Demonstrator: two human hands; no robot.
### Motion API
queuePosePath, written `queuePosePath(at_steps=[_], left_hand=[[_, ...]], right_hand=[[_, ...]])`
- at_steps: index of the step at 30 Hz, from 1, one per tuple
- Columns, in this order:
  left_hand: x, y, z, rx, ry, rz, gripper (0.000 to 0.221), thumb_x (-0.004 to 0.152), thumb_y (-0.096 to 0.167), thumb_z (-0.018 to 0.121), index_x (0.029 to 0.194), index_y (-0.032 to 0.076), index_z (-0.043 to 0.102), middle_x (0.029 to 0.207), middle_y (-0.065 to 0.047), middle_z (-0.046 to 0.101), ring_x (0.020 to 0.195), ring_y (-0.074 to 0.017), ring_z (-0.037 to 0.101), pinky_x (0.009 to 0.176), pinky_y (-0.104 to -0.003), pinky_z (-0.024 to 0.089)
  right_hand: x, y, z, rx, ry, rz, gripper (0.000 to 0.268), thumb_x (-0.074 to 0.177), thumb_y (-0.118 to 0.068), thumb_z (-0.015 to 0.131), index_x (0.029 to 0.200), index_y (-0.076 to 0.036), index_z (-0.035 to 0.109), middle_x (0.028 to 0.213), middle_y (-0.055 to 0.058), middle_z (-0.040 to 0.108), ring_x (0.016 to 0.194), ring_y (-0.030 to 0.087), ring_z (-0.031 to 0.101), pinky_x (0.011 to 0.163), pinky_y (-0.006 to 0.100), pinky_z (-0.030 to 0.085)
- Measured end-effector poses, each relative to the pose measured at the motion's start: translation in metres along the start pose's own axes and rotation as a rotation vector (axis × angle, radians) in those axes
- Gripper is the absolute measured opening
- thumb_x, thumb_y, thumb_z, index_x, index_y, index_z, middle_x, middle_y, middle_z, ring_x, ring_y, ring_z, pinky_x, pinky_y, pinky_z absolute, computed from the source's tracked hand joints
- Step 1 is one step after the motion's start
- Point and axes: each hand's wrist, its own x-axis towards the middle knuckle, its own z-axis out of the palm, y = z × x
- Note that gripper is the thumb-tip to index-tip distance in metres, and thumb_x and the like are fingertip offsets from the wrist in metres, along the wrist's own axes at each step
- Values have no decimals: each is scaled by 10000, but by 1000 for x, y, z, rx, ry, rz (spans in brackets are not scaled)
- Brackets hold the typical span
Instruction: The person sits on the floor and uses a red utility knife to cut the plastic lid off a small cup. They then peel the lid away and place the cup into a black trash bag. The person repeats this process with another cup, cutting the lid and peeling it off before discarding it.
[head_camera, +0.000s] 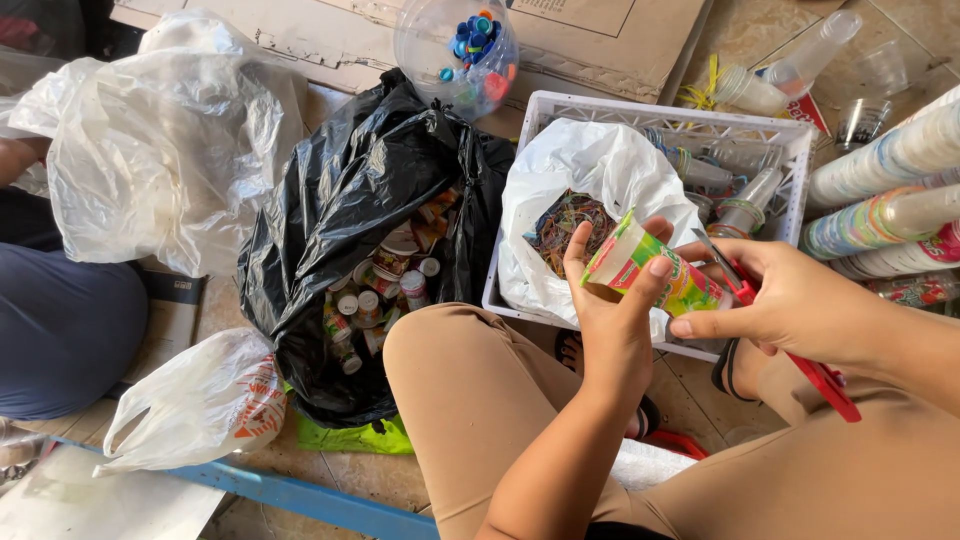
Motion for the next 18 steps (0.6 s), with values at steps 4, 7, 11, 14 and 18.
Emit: queuePosePath(at_steps=[4,7,11,14,18], left_hand=[[-1,0,-1,-21,-19,-10,951,832,110,734,1575,121,140,1342,-221,579,1245,-303,576,1056,-383,453],[-1,-4,-4,-53,-25,-24,950,839,87,732,1581,130,140,1337,-216,582,1230,-296,580,1055,-384,457],[0,-9,-13,-194,-65,-38,922,838,12,718,1561,157,164,1288,-208,582,1123,-313,626,1029,-438,488],[1,-1,-23,169,-82,228,970,804,-29,681,1577,111,112,1217,-133,580,1163,-268,619,1047,-391,484],[-2,13,-39,544,-83,472,950,783,45,749,1521,64,151,1033,-138,666,894,-216,702,844,-314,573]], right_hand=[[3,5,-1,40,-11,-11,723,665,22,902,1360,-56,718,683,190,620,489,230,405,427,356,295],[4,7,-1,57,-14,-29,725,657,54,904,1351,-46,719,665,183,616,476,218,401,413,346,289],[-3,-6,1,-134,26,-2,742,615,-34,939,1317,-84,704,946,136,812,639,230,548,521,346,401],[-1,6,-7,339,81,-26,615,758,83,720,1349,-45,606,988,156,566,689,238,447,532,365,332],[21,40,-74,626,39,53,622,943,-268,199,1486,-46,405,1196,180,391,978,403,346,813,630,279]])
